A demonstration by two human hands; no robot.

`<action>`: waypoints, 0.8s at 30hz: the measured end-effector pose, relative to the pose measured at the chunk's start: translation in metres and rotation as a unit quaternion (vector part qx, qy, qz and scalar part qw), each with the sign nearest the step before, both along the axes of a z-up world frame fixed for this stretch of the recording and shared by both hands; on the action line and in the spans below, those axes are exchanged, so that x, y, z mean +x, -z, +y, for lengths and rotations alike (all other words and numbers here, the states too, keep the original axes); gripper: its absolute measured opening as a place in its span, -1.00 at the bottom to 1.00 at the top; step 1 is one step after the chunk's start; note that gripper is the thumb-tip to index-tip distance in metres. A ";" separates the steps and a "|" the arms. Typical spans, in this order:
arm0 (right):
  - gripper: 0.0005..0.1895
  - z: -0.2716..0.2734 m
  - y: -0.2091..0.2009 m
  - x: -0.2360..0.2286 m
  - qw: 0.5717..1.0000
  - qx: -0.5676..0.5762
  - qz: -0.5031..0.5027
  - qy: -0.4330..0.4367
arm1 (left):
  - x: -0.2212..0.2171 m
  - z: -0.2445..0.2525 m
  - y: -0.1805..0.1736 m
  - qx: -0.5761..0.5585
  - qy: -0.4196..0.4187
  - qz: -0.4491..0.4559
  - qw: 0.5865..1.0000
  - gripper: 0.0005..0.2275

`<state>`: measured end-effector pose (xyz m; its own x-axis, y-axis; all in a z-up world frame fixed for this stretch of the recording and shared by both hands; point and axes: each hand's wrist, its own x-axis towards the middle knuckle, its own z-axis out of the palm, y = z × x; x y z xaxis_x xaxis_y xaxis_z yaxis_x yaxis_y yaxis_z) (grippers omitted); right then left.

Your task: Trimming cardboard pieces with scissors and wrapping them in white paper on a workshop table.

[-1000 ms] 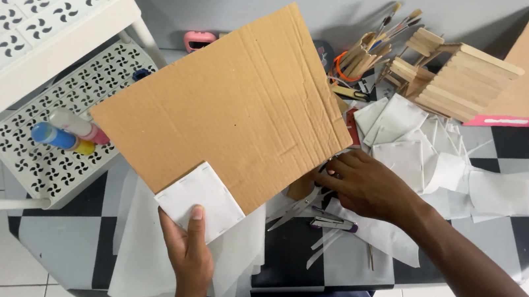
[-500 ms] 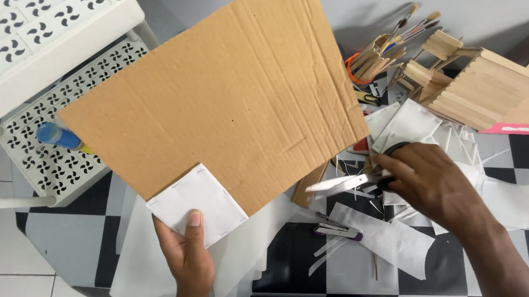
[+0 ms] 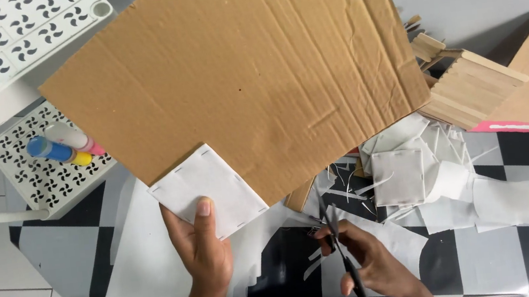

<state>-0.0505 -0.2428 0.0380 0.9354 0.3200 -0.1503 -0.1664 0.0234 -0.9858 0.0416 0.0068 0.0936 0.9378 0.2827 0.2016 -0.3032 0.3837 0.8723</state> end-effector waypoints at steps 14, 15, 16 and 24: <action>-0.05 0.048 -0.037 0.029 0.997 0.030 -0.040 -0.052 | -0.015 -0.011 0.015 0.027 0.026 0.030 0.999 -0.48; -0.06 0.050 -0.038 0.030 0.997 0.034 -0.051 -0.053 | -0.015 -0.011 0.015 0.032 0.031 0.032 0.999 -0.48; -0.06 0.050 -0.037 0.030 0.997 0.033 -0.051 -0.052 | -0.014 -0.011 0.016 0.031 0.031 0.032 0.999 -0.48; -0.02 0.051 -0.034 0.032 0.998 -0.008 -0.046 -0.047 | -0.014 -0.012 0.020 0.045 0.034 0.035 0.998 -0.46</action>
<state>-0.0189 -0.1922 0.0724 0.9111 0.4059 -0.0716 -0.0765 -0.0042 -0.9971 0.0277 -0.0049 0.0739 0.9669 0.2022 0.1559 -0.2159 0.3209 0.9222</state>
